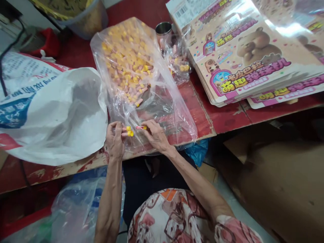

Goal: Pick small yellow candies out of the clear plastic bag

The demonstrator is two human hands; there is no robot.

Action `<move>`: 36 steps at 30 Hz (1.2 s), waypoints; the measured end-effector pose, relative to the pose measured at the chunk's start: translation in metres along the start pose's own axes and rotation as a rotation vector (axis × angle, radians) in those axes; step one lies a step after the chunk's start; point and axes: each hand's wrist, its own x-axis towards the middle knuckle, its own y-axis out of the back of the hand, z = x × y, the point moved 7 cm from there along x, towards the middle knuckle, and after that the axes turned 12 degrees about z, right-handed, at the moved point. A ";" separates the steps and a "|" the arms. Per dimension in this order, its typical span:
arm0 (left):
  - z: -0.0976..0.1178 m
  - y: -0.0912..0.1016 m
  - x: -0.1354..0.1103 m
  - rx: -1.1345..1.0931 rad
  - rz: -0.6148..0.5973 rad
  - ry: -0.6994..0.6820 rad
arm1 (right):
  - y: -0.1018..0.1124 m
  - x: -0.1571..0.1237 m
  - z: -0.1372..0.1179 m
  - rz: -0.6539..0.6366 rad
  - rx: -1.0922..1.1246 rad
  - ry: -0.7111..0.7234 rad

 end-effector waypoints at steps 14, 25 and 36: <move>0.012 -0.013 -0.028 0.147 0.013 -0.329 | 0.012 -0.005 0.006 -0.093 -0.120 0.105; 0.032 -0.009 -0.059 0.281 0.052 -0.459 | 0.002 -0.011 -0.002 -0.114 -0.186 0.158; 0.049 -0.010 -0.061 0.592 -0.087 -0.484 | 0.009 -0.014 -0.006 0.012 -0.222 0.175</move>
